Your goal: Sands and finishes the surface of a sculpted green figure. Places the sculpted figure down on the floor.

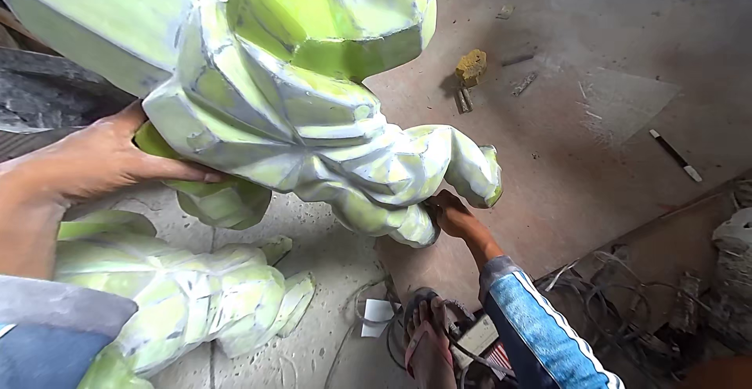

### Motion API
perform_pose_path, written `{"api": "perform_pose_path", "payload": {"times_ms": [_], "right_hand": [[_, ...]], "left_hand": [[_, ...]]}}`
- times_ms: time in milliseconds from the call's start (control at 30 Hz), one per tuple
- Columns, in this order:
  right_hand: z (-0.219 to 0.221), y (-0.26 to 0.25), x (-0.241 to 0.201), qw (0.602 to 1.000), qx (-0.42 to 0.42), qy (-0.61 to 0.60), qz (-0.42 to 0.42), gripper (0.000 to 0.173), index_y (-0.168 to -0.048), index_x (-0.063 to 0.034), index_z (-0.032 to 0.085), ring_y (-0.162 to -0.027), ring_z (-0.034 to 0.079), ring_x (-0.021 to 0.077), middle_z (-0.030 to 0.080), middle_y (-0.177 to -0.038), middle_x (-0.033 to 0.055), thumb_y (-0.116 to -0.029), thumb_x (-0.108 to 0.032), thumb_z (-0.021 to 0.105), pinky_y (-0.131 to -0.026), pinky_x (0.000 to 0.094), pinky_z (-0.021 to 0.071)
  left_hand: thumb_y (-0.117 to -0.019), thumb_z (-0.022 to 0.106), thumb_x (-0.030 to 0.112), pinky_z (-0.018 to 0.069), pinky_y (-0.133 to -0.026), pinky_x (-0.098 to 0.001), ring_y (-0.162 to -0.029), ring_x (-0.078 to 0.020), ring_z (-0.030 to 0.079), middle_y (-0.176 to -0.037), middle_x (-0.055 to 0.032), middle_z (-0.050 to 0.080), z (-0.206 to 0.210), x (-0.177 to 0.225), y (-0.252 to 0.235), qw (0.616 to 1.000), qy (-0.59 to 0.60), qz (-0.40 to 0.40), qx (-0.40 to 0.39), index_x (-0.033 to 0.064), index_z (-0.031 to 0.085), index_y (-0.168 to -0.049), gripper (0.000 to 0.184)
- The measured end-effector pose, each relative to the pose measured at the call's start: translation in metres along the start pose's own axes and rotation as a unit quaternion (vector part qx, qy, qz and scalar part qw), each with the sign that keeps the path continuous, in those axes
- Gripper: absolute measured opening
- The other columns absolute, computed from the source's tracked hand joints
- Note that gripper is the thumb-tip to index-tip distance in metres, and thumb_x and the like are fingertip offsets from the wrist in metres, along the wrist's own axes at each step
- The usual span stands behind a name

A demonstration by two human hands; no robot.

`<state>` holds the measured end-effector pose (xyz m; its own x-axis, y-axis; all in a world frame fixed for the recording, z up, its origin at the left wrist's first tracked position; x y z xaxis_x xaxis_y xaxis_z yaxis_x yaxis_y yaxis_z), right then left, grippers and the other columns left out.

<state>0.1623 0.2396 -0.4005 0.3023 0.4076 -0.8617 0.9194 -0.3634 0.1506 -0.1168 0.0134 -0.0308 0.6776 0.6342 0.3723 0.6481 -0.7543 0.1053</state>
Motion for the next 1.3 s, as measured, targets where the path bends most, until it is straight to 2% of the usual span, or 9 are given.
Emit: {"api": "perform_pose_path", "payload": {"times_ms": [267,400,467,600,733,967,1033,1167,1300], "right_hand": [[-0.005,0.035,-0.005,0.997,-0.002,-0.013,-0.079,0.051,-0.141,-0.0202,0.064,-0.109,0.062,0.0241,0.065,-0.116,0.0133,-0.0966,0.002,0.052,-0.097,0.0408,0.0522],[-0.006,0.045,0.006,0.994,0.033,-0.037,-0.094,0.049,-0.139,-0.0245,0.066,-0.104,0.065,0.0192,0.067,-0.115,0.0098,-0.0992,-0.001,0.051,-0.093,0.0388,0.0557],[-0.010,0.053,0.013,0.989,0.076,-0.088,-0.092,0.043,-0.134,-0.0196,0.070,-0.101,0.067,0.0182,0.070,-0.113,0.0085,-0.0986,-0.003,0.052,-0.091,0.0403,0.0565],[-0.015,0.063,0.035,0.947,0.218,-0.233,0.038,0.027,-0.125,-0.0166,0.071,-0.102,0.071,0.0142,0.074,-0.114,0.0029,-0.1013,-0.017,0.058,-0.091,0.0458,0.0588],[-0.006,0.041,0.033,0.923,0.291,-0.253,-0.003,0.023,-0.118,-0.0079,0.074,-0.102,0.072,0.0120,0.076,-0.109,0.0057,-0.0990,-0.014,0.062,-0.095,0.0377,0.0592],[-0.006,0.012,0.013,0.945,0.250,-0.203,0.052,0.029,-0.125,-0.0095,0.073,-0.114,0.068,0.0203,0.073,-0.121,0.0106,-0.1048,-0.019,0.055,-0.104,0.0443,0.0506],[-0.004,0.006,0.012,0.950,0.231,-0.194,0.082,0.029,-0.124,-0.0096,0.073,-0.110,0.069,0.0221,0.074,-0.116,0.0111,-0.1050,-0.022,0.055,-0.100,0.0467,0.0524],[0.001,-0.006,0.014,0.971,0.128,-0.142,0.144,0.029,-0.108,-0.0082,0.075,-0.097,0.070,0.0271,0.073,-0.100,0.0131,-0.1046,-0.026,0.052,-0.088,0.0536,0.0543],[0.001,-0.006,0.015,0.983,0.025,-0.073,0.169,0.032,-0.110,-0.0069,0.073,-0.103,0.069,0.0313,0.072,-0.106,0.0164,-0.1058,-0.030,0.050,-0.092,0.0569,0.0528]], "left_hand": [[-0.0577,0.090,0.001,0.0533,-0.099,-0.0498,-0.113,-0.0237,0.064,-0.122,-0.0121,0.065,0.001,0.008,0.002,1.000,0.000,-0.002,-0.001,0.0128,0.049,-0.142,0.094],[-0.0546,0.091,0.010,0.0553,-0.097,-0.0474,-0.110,-0.0209,0.066,-0.119,-0.0091,0.067,0.000,0.008,-0.002,1.000,-0.005,0.014,-0.004,0.0146,0.049,-0.142,0.097],[-0.0566,0.090,0.004,0.0543,-0.098,-0.0485,-0.111,-0.0226,0.065,-0.120,-0.0111,0.066,0.001,0.018,0.001,1.000,-0.014,0.013,-0.002,0.0120,0.049,-0.142,0.094],[-0.0632,0.082,-0.020,0.0487,-0.101,-0.0522,-0.113,-0.0283,0.062,-0.121,-0.0183,0.064,0.006,0.054,0.016,0.999,-0.028,-0.044,0.010,0.0039,0.048,-0.140,0.087],[-0.0642,0.083,-0.019,0.0479,-0.102,-0.0543,-0.115,-0.0310,0.062,-0.123,-0.0203,0.064,0.006,0.056,0.016,0.998,-0.045,-0.049,0.016,0.0025,0.048,-0.141,0.087],[-0.0561,0.089,0.006,0.0537,-0.098,-0.0481,-0.111,-0.0223,0.065,-0.119,-0.0118,0.066,0.003,0.023,0.002,1.000,-0.012,0.012,-0.002,0.0098,0.050,-0.141,0.094],[-0.0571,0.089,0.003,0.0525,-0.099,-0.0482,-0.112,-0.0221,0.064,-0.121,-0.0121,0.065,0.003,0.026,0.004,1.000,-0.004,0.011,-0.005,0.0099,0.049,-0.142,0.094],[-0.0580,0.088,-0.001,0.0533,-0.099,-0.0482,-0.111,-0.0230,0.065,-0.119,-0.0124,0.066,0.003,0.025,0.006,1.000,-0.009,0.004,0.000,0.0094,0.050,-0.140,0.091],[-0.0610,0.085,-0.011,0.0519,-0.098,-0.0506,-0.111,-0.0251,0.064,-0.119,-0.0143,0.066,0.004,0.034,0.011,0.999,-0.031,-0.023,0.008,0.0079,0.050,-0.140,0.088]]}}
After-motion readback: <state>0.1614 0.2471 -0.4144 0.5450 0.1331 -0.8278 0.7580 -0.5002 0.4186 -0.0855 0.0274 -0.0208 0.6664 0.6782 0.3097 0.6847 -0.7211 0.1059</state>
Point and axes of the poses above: each hand's wrist, its own y-axis away from the middle knuckle, its own z-axis out of the palm, x = y × z, the point moved 8 cm from there along -y, towards the middle knuckle
